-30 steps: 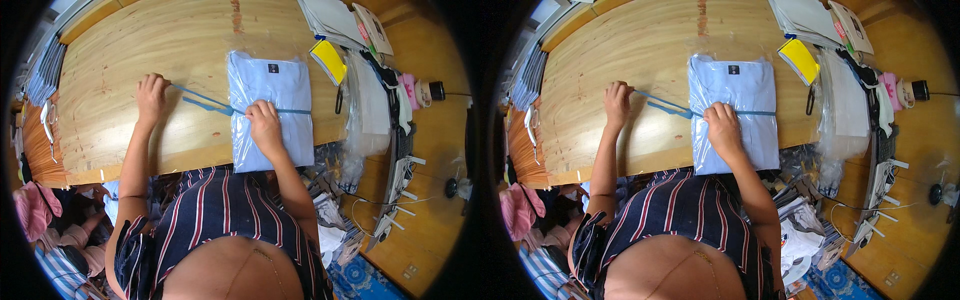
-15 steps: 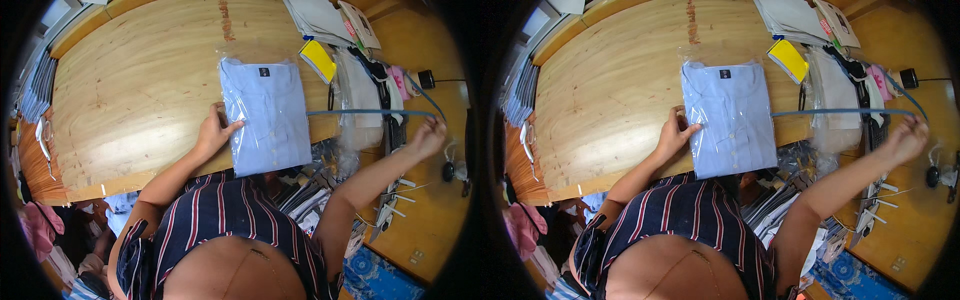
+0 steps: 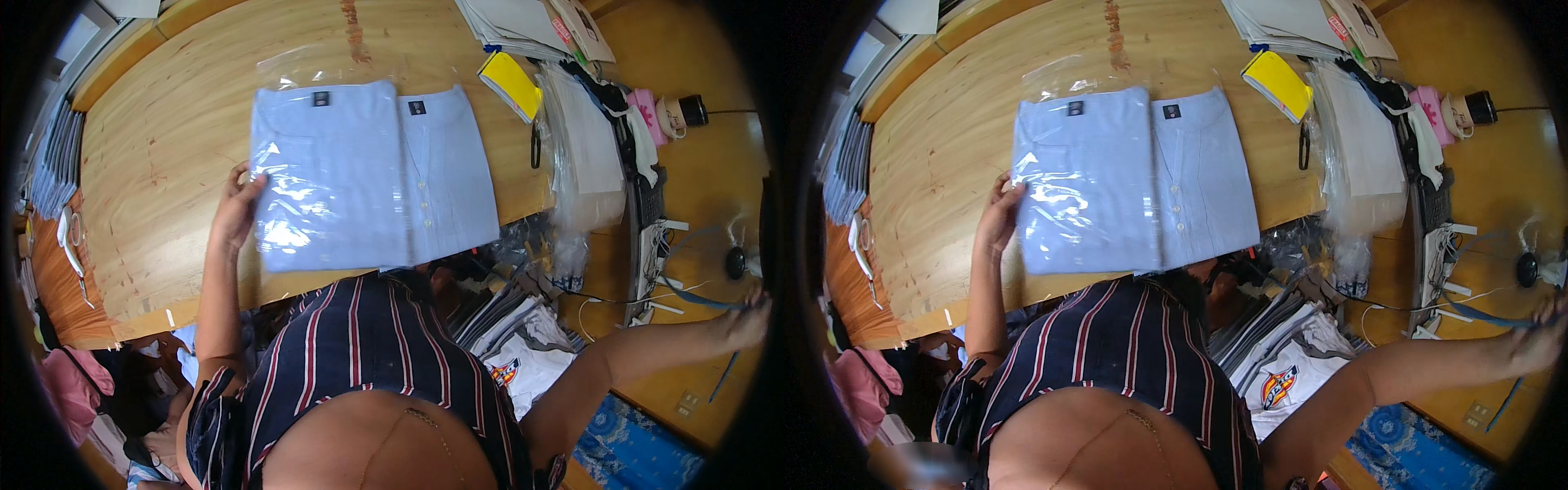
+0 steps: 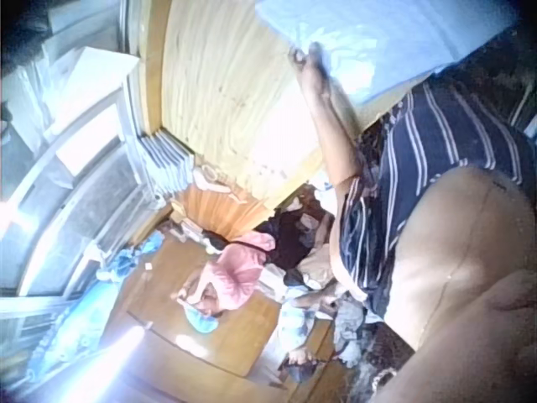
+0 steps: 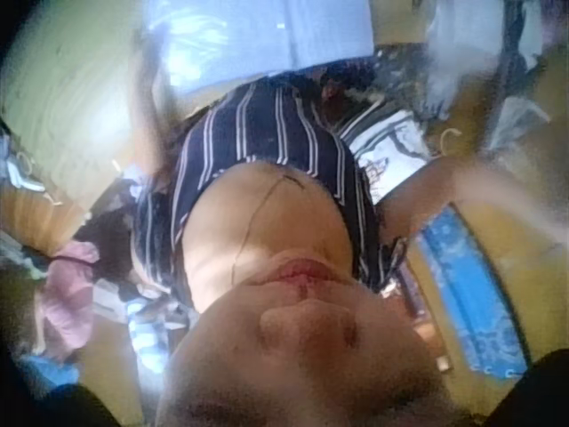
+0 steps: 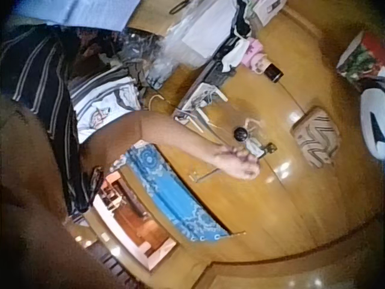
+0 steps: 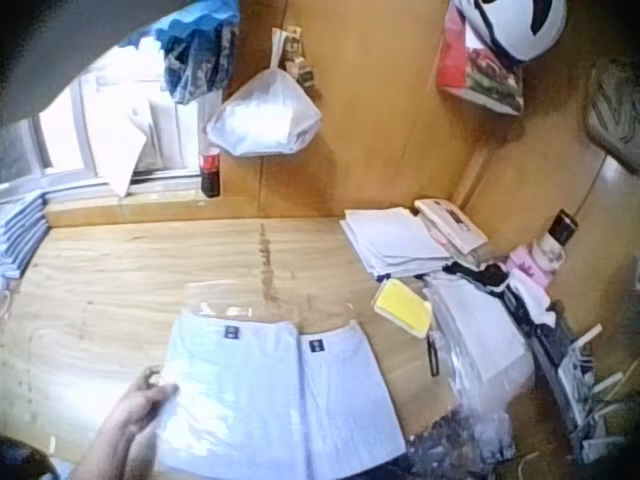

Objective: The person places a folded shirt into a plastic bag, seals the bag, and labels it with tags. They then check a list, handle a second bagged shirt, and attach multiple tags to a series of clothing items on a table.

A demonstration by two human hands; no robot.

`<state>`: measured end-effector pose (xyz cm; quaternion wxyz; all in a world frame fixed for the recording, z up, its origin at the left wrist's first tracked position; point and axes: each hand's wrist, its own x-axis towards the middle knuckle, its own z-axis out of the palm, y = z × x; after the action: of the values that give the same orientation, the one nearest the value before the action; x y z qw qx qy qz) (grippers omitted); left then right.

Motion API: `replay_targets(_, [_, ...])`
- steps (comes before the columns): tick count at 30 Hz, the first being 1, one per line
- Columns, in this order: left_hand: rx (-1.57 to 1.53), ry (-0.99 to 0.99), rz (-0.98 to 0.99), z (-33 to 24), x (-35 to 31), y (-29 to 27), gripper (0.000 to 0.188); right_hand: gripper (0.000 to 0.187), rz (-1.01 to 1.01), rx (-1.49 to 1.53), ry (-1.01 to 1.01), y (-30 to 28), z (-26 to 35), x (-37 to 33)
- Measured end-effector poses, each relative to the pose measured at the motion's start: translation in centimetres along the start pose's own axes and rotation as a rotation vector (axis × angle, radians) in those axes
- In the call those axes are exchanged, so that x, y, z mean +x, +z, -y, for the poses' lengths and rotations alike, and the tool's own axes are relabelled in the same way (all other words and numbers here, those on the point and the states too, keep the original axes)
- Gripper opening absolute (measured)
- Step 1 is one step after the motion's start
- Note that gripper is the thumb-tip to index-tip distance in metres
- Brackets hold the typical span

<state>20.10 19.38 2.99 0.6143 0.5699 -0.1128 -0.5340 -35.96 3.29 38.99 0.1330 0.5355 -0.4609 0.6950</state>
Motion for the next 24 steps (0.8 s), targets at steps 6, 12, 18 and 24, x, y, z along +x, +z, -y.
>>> replay_targets(6, [0.132,-0.106,-0.111,-2.2,-2.3,-4.3,0.044,0.021,0.964,-0.315,0.136,8.5,0.8,-8.0])
replay_targets(12, [0.032,0.116,-0.165,-4.3,-4.7,-3.2,0.045,0.032,0.924,0.321,0.724,14.5,-11.0,-5.3])
replay_targets(18, [-0.062,0.363,-0.071,-7.0,-6.9,2.7,0.049,0.046,1.045,-0.033,0.626,17.5,-14.1,-4.6])
replay_targets(24, [-0.319,0.121,0.171,-2.0,-3.5,9.6,0.048,0.026,1.135,-0.291,-0.009,15.4,-4.7,-15.7])
